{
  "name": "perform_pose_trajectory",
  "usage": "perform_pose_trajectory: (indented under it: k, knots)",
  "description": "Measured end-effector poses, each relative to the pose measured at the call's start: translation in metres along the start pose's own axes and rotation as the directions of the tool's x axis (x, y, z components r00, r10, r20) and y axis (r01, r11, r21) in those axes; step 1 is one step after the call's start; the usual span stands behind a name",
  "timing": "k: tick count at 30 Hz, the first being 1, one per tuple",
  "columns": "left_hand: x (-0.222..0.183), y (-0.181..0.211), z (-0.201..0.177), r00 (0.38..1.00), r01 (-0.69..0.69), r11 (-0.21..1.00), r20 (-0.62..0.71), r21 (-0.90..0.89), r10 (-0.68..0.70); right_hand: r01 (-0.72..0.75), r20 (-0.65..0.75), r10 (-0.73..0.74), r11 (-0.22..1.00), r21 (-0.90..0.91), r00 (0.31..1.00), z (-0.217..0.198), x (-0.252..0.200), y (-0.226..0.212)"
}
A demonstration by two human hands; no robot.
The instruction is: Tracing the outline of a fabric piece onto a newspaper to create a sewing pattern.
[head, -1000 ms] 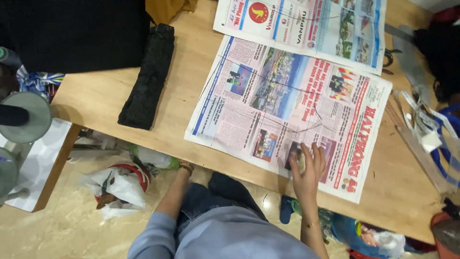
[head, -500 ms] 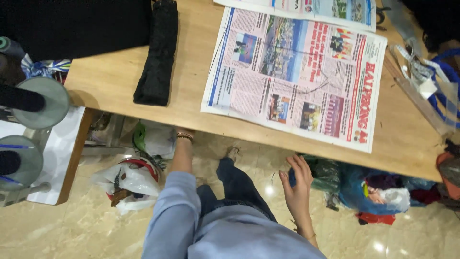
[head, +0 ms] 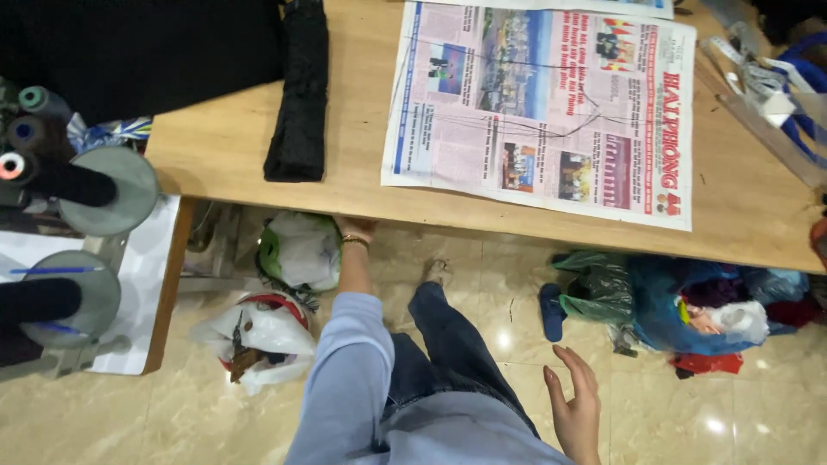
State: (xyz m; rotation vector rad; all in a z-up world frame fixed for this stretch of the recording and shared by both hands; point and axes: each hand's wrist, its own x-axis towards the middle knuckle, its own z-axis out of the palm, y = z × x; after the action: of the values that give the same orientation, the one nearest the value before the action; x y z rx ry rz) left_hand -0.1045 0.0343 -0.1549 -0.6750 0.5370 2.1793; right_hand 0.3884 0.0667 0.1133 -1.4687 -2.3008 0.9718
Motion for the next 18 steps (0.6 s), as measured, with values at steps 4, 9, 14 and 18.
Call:
perform_pose_trajectory:
  k: [4,9,14,18]
  knots:
    - [-0.011,-0.005,-0.007,0.983,0.058,0.981,0.183,-0.183,-0.024,-0.079,0.034,0.077,0.996,0.052,0.996,-0.007,0.009,-0.014]
    - [-0.042,-0.003,-0.016,0.971,-0.016,0.991,-0.239,-0.136,-0.017,0.248,-0.027,-0.250,0.966,-0.077,0.968,-0.017,0.038,-0.022]
    - [-0.060,-0.008,-0.057,0.968,-0.023,0.984,-0.251,-0.177,-0.023,0.457,0.032,-0.456,0.882,-0.118,0.889,0.012,0.060,-0.030]
    - [-0.103,-0.005,-0.061,0.962,-0.008,0.991,-0.272,-0.137,-0.030,0.432,0.079,-0.427,0.900,-0.057,0.901,0.047,0.063,-0.046]
